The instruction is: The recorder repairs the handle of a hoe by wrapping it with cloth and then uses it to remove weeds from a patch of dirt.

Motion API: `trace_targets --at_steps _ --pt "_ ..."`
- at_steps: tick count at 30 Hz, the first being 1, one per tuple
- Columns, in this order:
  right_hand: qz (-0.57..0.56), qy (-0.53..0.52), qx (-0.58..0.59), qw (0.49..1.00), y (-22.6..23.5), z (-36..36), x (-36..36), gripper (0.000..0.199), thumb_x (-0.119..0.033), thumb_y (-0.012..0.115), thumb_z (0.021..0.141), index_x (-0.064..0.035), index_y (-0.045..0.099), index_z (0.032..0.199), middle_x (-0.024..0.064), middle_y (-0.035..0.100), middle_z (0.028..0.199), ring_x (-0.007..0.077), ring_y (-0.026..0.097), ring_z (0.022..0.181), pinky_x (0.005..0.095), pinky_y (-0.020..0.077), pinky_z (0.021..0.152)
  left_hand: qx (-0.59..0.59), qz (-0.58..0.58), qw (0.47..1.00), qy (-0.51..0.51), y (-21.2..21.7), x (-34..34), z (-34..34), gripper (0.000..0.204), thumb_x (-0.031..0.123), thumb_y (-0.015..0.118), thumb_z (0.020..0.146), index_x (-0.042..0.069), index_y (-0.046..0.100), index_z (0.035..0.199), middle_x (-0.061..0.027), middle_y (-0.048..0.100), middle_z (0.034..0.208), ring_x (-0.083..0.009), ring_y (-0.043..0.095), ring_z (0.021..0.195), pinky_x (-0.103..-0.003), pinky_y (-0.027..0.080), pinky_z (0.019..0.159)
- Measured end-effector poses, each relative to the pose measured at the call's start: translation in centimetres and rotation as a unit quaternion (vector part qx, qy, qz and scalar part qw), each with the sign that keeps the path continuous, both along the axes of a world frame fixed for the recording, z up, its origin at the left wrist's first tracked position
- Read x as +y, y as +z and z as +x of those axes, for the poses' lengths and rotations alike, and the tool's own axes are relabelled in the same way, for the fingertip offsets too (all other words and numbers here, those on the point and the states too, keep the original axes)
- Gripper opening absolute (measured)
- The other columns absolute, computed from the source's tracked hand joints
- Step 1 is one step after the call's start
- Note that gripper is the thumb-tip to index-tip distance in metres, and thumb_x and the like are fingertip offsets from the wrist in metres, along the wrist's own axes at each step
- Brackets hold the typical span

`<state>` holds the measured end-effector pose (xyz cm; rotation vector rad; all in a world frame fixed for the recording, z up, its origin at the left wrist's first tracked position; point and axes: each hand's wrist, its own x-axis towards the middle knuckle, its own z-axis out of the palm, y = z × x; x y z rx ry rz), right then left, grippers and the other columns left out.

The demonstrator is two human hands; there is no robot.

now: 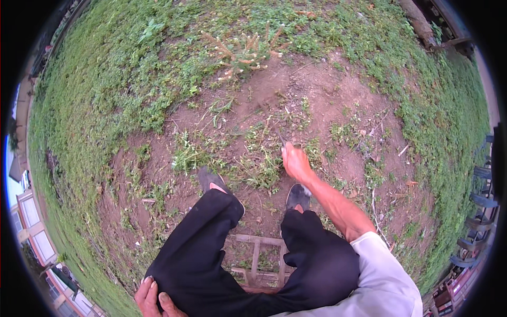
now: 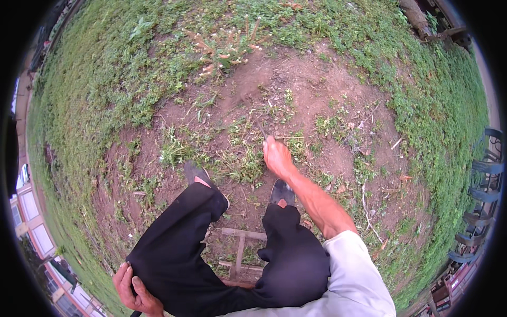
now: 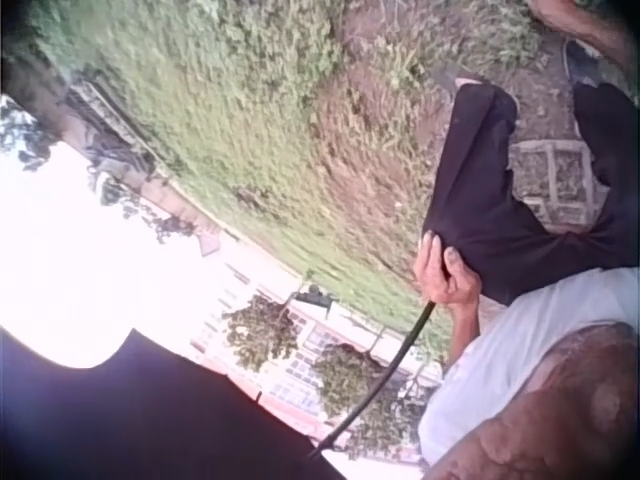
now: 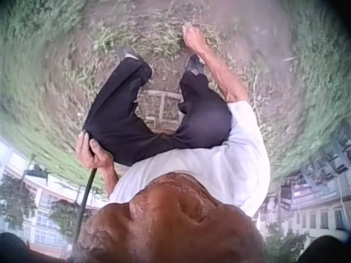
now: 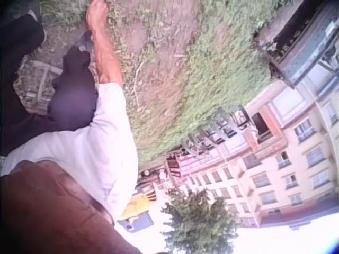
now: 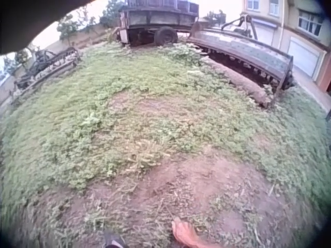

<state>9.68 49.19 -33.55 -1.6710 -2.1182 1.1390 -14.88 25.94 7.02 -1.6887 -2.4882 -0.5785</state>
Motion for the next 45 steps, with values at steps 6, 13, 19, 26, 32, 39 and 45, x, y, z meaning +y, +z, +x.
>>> trace_targets --at_steps 6,13,19,26,32,39,45 --pt "-0.068 0.066 -0.017 0.995 3.2 3.5 -9.6 0.021 -0.022 0.048 0.100 -0.0011 0.047 0.097 0.0268 0.061 0.070 0.0496 0.061 0.065 0.0586 0.0465 0.058 -0.056 -0.025 0.998 0.013 -0.6 -3.0 -1.6 0.028 0.014 0.054 0.094 -0.008 0.065 0.108 -0.0218 0.064 0.114 -0.0342 0.061 0.106 -0.045 0.045 0.097" --pt "-0.030 0.078 -0.004 0.997 4.2 2.6 -7.1 0.020 -0.020 0.049 0.099 -0.0013 0.047 0.094 0.0272 0.060 0.068 0.0490 0.059 0.063 0.0564 0.0443 0.056 -0.067 0.002 0.997 0.038 -0.5 -3.8 -1.8 0.025 0.013 0.053 0.095 -0.007 0.063 0.106 -0.0235 0.065 0.108 -0.0368 0.063 0.101 -0.046 0.049 0.096" --pt "0.028 0.061 -0.049 0.997 2.7 1.8 -4.8 0.024 -0.023 0.048 0.099 -0.0011 0.050 0.091 0.0279 0.061 0.069 0.0489 0.061 0.065 0.0563 0.0468 0.058 -0.088 0.076 0.992 0.048 -0.9 -4.7 -2.4 0.020 0.005 0.056 0.094 -0.007 0.065 0.108 -0.0228 0.065 0.109 -0.0327 0.065 0.100 -0.042 0.051 0.091" --pt "-0.011 -0.016 -0.113 0.993 4.1 12.1 -15.8 0.021 -0.023 0.051 0.097 -0.0023 0.053 0.099 0.0262 0.064 0.075 0.0481 0.063 0.073 0.0569 0.0486 0.064 -0.093 0.150 0.983 0.056 -1.6 -5.0 -2.5 0.015 0.003 0.059 0.094 -0.006 0.067 0.103 -0.0186 0.068 0.104 -0.0284 0.066 0.095 -0.037 0.052 0.086" --pt "-0.085 -0.115 -0.075 0.987 1.0 21.4 -25.7 0.032 -0.030 0.049 0.098 0.0011 0.055 0.096 0.0285 0.065 0.081 0.0496 0.064 0.079 0.0567 0.0495 0.069 -0.110 0.187 0.975 0.039 -2.0 -5.5 -3.1 0.014 0.004 0.060 0.095 -0.006 0.069 0.099 -0.0167 0.069 0.101 -0.0254 0.066 0.093 -0.036 0.051 0.085" --pt "-0.061 -0.162 -0.121 0.977 7.4 21.6 -30.1 0.033 -0.027 0.045 0.100 0.0030 0.055 0.091 0.0310 0.063 0.077 0.0510 0.062 0.077 0.0587 0.0479 0.070 -0.098 0.179 0.979 0.026 -2.0 -4.5 -1.9 0.016 0.006 0.062 0.095 -0.006 0.070 0.100 -0.0159 0.070 0.101 -0.0248 0.065 0.093 -0.036 0.051 0.086" --pt "-0.010 -0.219 -0.019 0.976 6.3 16.9 -19.6 0.029 -0.027 0.048 0.099 0.0012 0.055 0.092 0.0307 0.061 0.076 0.0513 0.061 0.076 0.0577 0.0466 0.067 -0.065 0.144 0.987 0.018 -2.3 -4.0 -1.6 0.017 0.006 0.062 0.095 -0.006 0.070 0.102 -0.0153 0.069 0.101 -0.0247 0.065 0.093 -0.037 0.051 0.085"
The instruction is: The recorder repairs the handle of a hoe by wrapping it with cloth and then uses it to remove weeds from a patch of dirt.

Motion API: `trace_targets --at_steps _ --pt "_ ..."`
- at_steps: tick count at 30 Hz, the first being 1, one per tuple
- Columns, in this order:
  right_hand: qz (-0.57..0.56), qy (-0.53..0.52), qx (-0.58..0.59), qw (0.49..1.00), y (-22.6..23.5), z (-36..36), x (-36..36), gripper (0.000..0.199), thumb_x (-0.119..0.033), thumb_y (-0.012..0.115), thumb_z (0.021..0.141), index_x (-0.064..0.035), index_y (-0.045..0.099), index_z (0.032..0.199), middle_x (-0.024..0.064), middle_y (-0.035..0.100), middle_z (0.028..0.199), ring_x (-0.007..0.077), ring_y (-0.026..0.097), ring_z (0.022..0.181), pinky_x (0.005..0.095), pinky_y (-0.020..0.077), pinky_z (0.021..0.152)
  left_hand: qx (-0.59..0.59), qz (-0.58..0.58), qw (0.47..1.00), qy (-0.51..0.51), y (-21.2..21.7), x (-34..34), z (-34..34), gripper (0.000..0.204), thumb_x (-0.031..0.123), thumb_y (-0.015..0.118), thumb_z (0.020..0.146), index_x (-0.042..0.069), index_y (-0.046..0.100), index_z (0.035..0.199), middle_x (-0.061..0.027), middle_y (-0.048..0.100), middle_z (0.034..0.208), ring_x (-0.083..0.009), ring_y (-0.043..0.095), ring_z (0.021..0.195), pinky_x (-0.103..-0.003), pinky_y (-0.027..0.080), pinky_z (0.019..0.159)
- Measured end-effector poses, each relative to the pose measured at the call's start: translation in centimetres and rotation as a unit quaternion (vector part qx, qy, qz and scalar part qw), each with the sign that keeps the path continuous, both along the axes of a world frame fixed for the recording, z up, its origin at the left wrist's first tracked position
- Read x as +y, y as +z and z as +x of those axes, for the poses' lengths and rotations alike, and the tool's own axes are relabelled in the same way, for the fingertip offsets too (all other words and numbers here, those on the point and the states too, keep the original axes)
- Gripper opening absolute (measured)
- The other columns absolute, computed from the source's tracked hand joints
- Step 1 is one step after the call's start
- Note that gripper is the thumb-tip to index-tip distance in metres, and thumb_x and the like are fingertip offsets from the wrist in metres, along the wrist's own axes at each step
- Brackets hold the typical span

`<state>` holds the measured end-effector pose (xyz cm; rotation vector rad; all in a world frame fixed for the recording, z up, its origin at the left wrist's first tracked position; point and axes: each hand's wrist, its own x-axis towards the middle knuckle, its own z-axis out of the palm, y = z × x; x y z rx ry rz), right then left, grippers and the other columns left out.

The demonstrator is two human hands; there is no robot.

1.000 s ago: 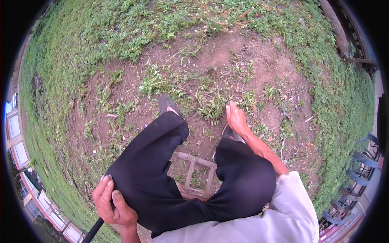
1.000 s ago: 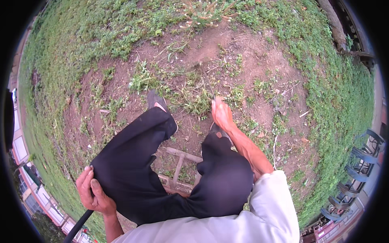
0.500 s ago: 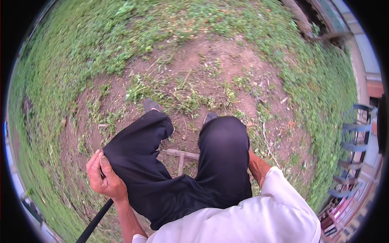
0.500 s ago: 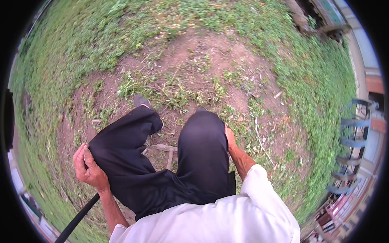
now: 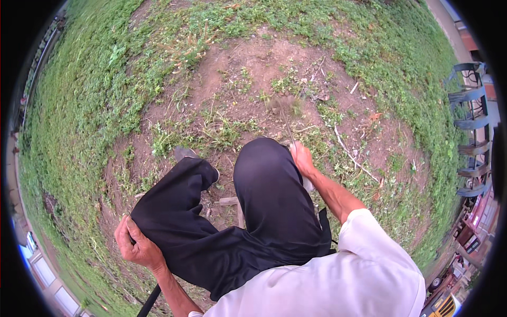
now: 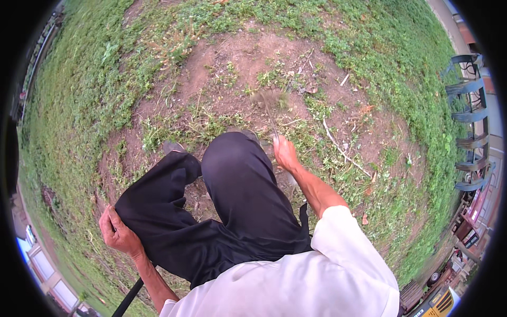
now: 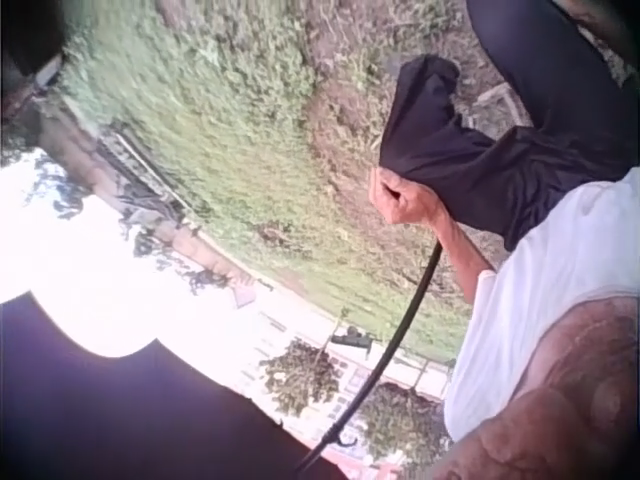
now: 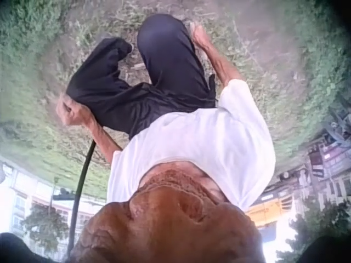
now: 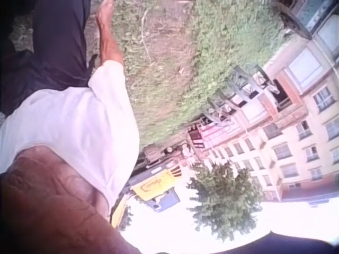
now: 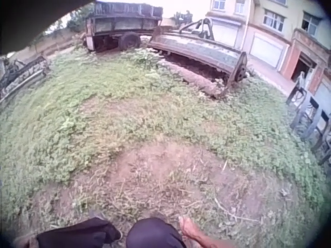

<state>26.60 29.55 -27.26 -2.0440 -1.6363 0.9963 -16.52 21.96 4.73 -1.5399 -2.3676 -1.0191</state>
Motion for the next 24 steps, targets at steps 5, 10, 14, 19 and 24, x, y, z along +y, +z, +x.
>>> trace_targets --at_steps 5,10,14,19,24 --pt "0.104 0.052 -0.015 0.993 -4.5 -2.7 12.2 0.027 -0.023 0.051 0.097 0.0018 0.056 0.088 0.0273 0.059 0.069 0.0474 0.061 0.068 0.0550 0.0462 0.062 0.021 -0.047 0.999 0.017 0.3 0.1 0.4 0.017 0.007 0.061 0.096 -0.006 0.070 0.102 -0.0147 0.069 0.101 -0.0237 0.064 0.093 -0.036 0.051 0.085" --pt "0.049 0.064 -0.004 0.997 -6.3 -1.2 7.7 0.027 -0.023 0.049 0.099 0.0017 0.054 0.090 0.0283 0.060 0.071 0.0490 0.060 0.070 0.0568 0.0464 0.064 0.018 -0.052 0.998 0.036 0.6 0.6 1.3 0.016 0.006 0.060 0.097 -0.006 0.069 0.101 -0.0146 0.069 0.101 -0.0228 0.064 0.094 -0.035 0.050 0.085" --pt "-0.018 0.041 -0.040 0.998 -4.3 3.4 -2.7 0.027 -0.023 0.048 0.100 0.0017 0.051 0.092 0.0300 0.061 0.070 0.0505 0.061 0.068 0.0580 0.0487 0.063 0.033 -0.050 0.998 0.020 0.7 1.1 2.0 0.017 0.006 0.060 0.097 -0.007 0.069 0.101 -0.0148 0.069 0.101 -0.0225 0.064 0.093 -0.035 0.051 0.085" --pt "-0.101 0.012 -0.068 0.992 -1.3 8.0 -14.7 0.030 -0.029 0.047 0.100 -0.0001 0.052 0.093 0.0298 0.061 0.070 0.0507 0.060 0.067 0.0584 0.0471 0.062 0.046 -0.043 0.998 0.001 0.8 1.2 2.0 0.016 0.006 0.060 0.097 -0.007 0.069 0.101 -0.0143 0.070 0.099 -0.0233 0.063 0.092 -0.036 0.051 0.085" --pt "-0.133 -0.025 -0.076 0.988 0.0 7.1 -18.4 0.031 -0.030 0.047 0.101 -0.0006 0.052 0.093 0.0292 0.059 0.068 0.0497 0.060 0.067 0.0583 0.0444 0.060 0.058 -0.046 0.997 -0.012 0.8 1.2 1.9 0.016 0.006 0.060 0.097 -0.007 0.070 0.101 -0.0144 0.070 0.099 -0.0247 0.063 0.092 -0.037 0.050 0.084"
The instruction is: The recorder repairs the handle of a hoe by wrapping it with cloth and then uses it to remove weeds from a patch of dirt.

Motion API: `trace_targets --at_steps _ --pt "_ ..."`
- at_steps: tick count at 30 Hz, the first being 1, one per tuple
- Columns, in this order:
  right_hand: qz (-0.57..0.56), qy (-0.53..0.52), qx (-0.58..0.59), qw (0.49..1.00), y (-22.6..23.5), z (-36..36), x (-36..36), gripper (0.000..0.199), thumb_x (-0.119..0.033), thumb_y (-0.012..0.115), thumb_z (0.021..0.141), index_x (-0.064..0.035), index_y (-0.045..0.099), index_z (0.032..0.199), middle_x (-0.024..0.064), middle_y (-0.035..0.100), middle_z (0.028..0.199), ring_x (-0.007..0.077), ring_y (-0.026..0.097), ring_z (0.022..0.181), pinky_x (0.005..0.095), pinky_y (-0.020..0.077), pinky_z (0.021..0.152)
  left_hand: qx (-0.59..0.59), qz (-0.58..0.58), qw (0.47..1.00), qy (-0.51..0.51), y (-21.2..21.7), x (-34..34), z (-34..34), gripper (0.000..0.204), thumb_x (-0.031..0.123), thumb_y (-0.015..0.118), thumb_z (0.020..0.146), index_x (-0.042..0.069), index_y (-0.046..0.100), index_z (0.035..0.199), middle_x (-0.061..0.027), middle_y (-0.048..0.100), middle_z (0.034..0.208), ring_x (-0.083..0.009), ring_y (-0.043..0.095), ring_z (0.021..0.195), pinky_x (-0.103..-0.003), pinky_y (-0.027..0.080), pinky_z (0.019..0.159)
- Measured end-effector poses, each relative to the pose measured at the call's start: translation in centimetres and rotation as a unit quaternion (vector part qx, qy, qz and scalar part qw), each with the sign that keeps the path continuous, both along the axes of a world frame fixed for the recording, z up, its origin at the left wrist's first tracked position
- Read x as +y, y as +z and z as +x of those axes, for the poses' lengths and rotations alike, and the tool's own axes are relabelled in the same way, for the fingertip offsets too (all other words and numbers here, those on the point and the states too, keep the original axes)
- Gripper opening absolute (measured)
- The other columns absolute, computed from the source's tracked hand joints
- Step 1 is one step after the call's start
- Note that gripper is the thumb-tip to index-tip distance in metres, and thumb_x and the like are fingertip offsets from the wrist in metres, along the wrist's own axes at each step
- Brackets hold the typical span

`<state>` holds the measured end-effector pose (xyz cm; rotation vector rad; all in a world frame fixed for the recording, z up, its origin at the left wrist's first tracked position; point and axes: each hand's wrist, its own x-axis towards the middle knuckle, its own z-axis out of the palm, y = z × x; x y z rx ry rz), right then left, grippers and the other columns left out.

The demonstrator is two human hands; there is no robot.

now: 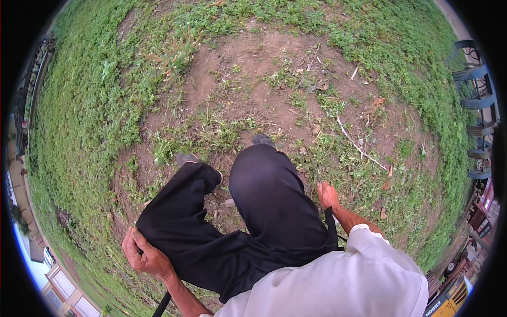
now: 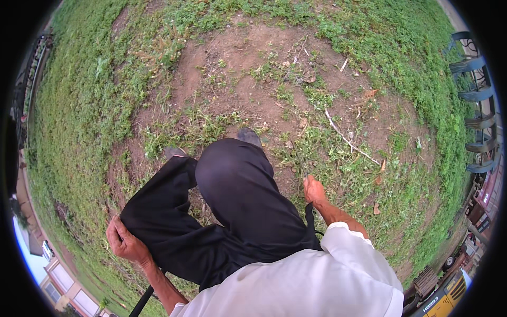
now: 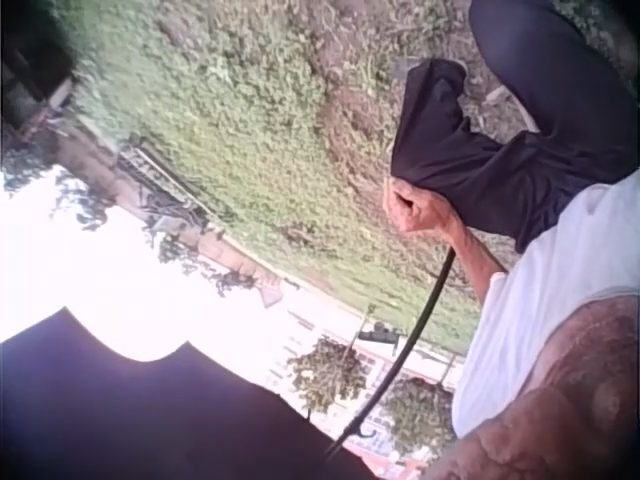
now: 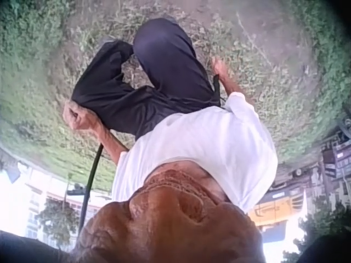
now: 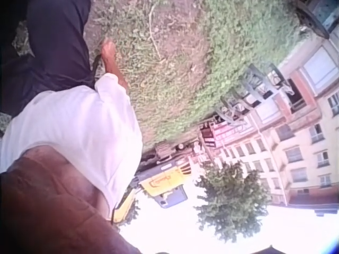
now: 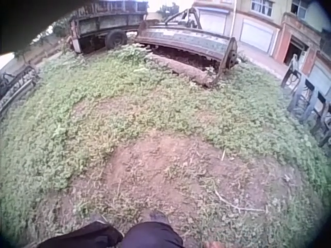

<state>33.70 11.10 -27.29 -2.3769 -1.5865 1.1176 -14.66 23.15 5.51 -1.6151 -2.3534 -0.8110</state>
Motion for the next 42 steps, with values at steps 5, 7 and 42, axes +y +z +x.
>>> trace_targets --at_steps 5,7,42 --pt "0.112 -0.004 0.079 0.991 -0.8 -5.4 11.8 0.029 -0.028 0.047 0.101 -0.0004 0.054 0.095 0.0282 0.058 0.068 0.0490 0.059 0.066 0.0568 0.0433 0.059 0.004 0.007 1.000 0.001 -0.1 -0.4 -0.4 0.016 0.007 0.060 0.097 -0.006 0.070 0.101 -0.0140 0.070 0.099 -0.0247 0.063 0.092 -0.037 0.050 0.084" --pt "0.130 0.006 0.095 0.987 -2.0 -8.4 19.4 0.029 -0.027 0.048 0.100 0.0001 0.055 0.095 0.0284 0.060 0.072 0.0499 0.059 0.069 0.0573 0.0435 0.062 -0.002 0.000 1.000 0.014 -0.3 -0.6 -0.7 0.016 0.007 0.061 0.096 -0.006 0.070 0.101 -0.0139 0.070 0.098 -0.0244 0.064 0.091 -0.037 0.050 0.084" --pt "0.155 0.119 0.056 0.979 -2.7 -13.4 23.7 0.025 -0.023 0.049 0.098 0.0006 0.052 0.090 0.0281 0.061 0.069 0.0496 0.060 0.066 0.0569 0.0464 0.062 -0.023 -0.003 0.999 0.034 -0.9 -1.9 -2.6 0.022 0.014 0.059 0.100 -0.005 0.070 0.103 -0.0106 0.068 0.096 -0.0191 0.062 0.089 -0.033 0.049 0.085"
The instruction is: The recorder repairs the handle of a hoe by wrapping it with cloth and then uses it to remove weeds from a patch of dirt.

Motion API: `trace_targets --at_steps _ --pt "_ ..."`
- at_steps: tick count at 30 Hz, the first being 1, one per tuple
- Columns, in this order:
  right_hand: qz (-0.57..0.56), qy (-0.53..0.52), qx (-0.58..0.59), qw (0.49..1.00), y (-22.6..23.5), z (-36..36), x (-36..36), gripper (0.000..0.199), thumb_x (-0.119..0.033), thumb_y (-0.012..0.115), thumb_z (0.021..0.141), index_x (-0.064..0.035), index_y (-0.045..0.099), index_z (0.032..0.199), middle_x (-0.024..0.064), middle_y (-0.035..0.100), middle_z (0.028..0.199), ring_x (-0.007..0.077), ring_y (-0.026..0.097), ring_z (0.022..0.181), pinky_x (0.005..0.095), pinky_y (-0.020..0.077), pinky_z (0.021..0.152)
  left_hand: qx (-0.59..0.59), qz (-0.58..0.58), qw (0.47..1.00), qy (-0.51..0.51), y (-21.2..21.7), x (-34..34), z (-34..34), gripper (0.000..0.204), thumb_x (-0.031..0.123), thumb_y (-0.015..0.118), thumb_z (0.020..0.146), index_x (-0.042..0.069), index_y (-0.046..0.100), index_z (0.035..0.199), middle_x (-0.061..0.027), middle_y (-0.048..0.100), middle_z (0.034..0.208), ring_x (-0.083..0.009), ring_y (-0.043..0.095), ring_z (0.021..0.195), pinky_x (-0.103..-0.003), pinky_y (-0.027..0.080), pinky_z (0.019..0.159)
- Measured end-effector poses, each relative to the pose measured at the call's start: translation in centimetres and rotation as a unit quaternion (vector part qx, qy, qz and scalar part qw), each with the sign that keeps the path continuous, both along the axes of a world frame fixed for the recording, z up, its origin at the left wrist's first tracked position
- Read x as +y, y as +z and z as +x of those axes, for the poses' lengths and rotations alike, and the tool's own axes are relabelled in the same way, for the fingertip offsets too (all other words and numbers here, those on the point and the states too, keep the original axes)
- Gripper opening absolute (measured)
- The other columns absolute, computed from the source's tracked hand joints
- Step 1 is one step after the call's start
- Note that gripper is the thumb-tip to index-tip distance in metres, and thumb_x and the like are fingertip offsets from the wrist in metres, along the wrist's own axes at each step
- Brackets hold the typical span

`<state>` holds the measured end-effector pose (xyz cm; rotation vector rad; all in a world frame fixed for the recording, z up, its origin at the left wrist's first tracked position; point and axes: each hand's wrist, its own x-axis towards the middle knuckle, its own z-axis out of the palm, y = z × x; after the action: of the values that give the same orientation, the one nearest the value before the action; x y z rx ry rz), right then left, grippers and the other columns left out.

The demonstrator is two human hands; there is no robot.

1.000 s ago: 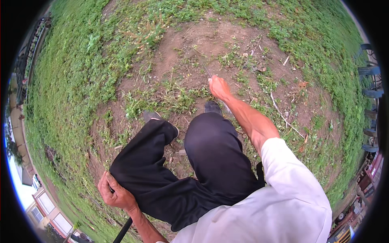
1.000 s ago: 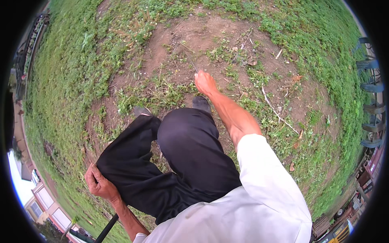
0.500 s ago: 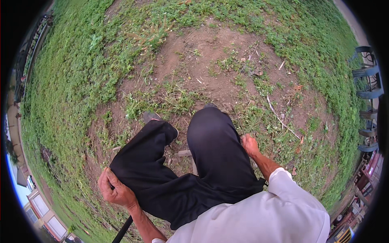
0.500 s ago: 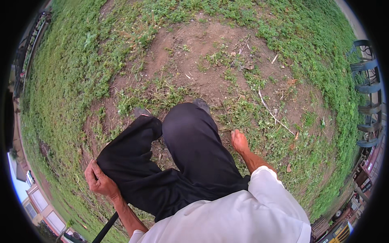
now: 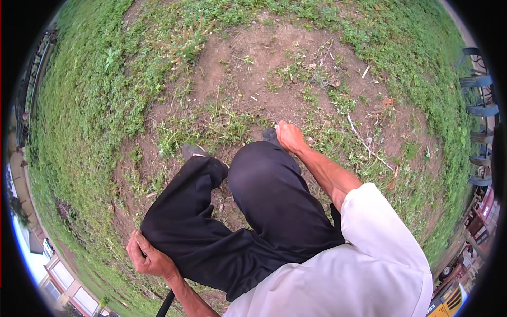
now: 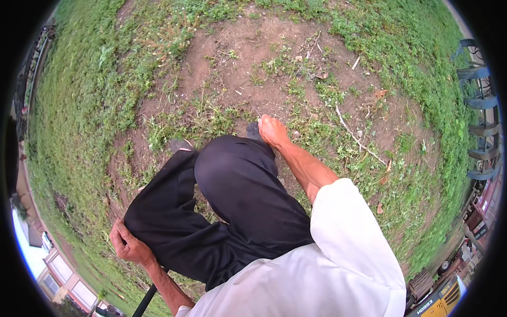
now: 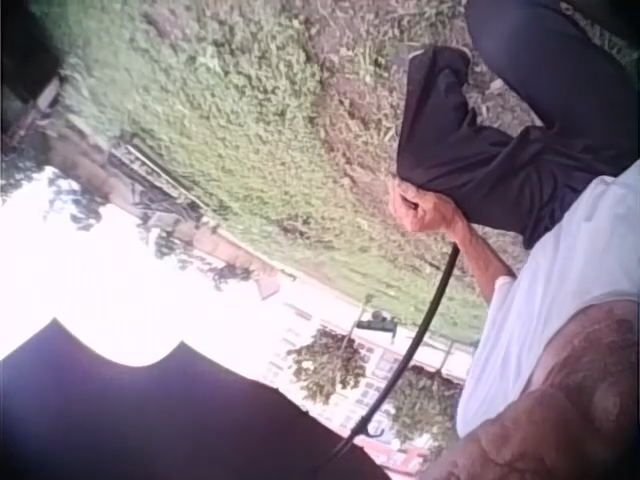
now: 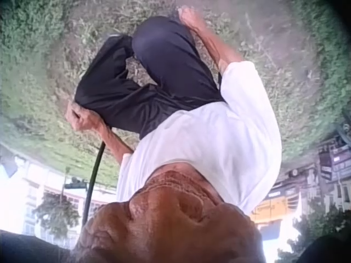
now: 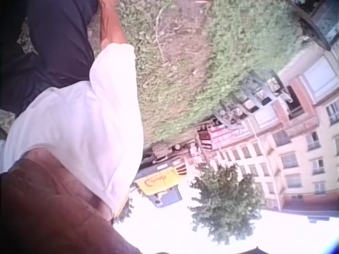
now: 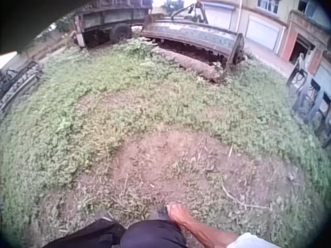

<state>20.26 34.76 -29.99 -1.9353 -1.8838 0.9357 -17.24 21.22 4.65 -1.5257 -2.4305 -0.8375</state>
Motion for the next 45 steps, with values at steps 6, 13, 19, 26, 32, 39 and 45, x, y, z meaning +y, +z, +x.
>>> trace_targets --at_steps 6,13,19,26,32,39,45 --pt "-0.114 0.009 -0.051 0.992 -0.1 5.0 -8.1 0.033 -0.033 0.045 0.100 -0.0011 0.053 0.094 0.0293 0.064 0.079 0.0488 0.064 0.076 0.0583 0.0498 0.068 -0.020 -0.001 0.999 0.025 0.3 -0.3 0.2 0.020 0.011 0.059 0.099 -0.005 0.070 0.101 -0.0117 0.068 0.097 -0.0202 0.062 0.091 -0.034 0.050 0.084" --pt "-0.160 -0.011 -0.069 0.985 3.0 13.5 -20.3 0.027 -0.028 0.047 0.100 -0.0014 0.050 0.094 0.0293 0.062 0.077 0.0491 0.062 0.073 0.0585 0.0475 0.066 -0.027 0.003 0.999 0.027 0.1 -0.1 -0.6 0.024 0.016 0.057 0.101 -0.005 0.069 0.102 -0.0098 0.066 0.096 -0.0184 0.060 0.089 -0.033 0.048 0.085" --pt "-0.091 -0.053 -0.031 0.994 4.3 11.8 -13.2 0.026 -0.024 0.048 0.101 0.0003 0.049 0.093 0.0280 0.058 0.068 0.0471 0.058 0.063 0.0547 0.0434 0.058 -0.013 -0.002 1.000 0.005 0.1 0.4 -0.4 0.019 0.008 0.058 0.099 -0.007 0.069 0.100 -0.0142 0.069 0.098 -0.0227 0.063 0.092 -0.034 0.051 0.084" --pt "0.059 -0.108 -0.002 0.992 -1.3 7.6 9.7 0.030 -0.026 0.050 0.098 0.0010 0.055 0.086 0.0287 0.059 0.069 0.0500 0.059 0.068 0.0550 0.0465 0.061 -0.026 -0.004 1.000 0.015 0.3 0.6 0.8 0.018 0.007 0.058 0.098 -0.007 0.069 0.101 -0.0144 0.068 0.099 -0.0228 0.063 0.094 -0.034 0.051 0.084" --pt "0.043 -0.080 -0.045 0.995 -4.3 9.9 7.7 0.037 -0.026 0.048 0.097 0.0037 0.057 0.078 0.0294 0.063 0.076 0.0505 0.062 0.078 0.0564 0.0491 0.072 -0.011 -0.011 1.000 0.023 0.4 0.3 0.7 0.019 0.008 0.058 0.099 -0.007 0.069 0.102 -0.0147 0.068 0.100 -0.0227 0.063 0.093 -0.035 0.051 0.084" --pt "-0.019 -0.139 -0.099 0.985 -1.5 17.8 -16.6 0.032 -0.025 0.048 0.101 0.0027 0.054 0.086 0.0305 0.060 0.070 0.0512 0.059 0.067 0.0576 0.0453 0.061 -0.032 -0.006 0.999 0.022 0.4 0.2 0.3 0.021 0.009 0.057 0.100 -0.008 0.069 0.101 -0.0147 0.068 0.099 -0.0232 0.063 0.093 -0.035 0.051 0.085" --pt "-0.110 -0.181 -0.149 0.966 2.1 17.1 -24.4 0.029 -0.024 0.047 0.101 0.0018 0.053 0.090 0.0294 0.060 0.068 0.0502 0.059 0.065 0.0577 0.0441 0.059 -0.024 -0.002 1.000 0.008 0.5 0.9 0.8 0.019 0.008 0.058 0.099 -0.008 0.069 0.101 -0.0150 0.068 0.100 -0.0231 0.063 0.093 -0.035 0.051 0.085"
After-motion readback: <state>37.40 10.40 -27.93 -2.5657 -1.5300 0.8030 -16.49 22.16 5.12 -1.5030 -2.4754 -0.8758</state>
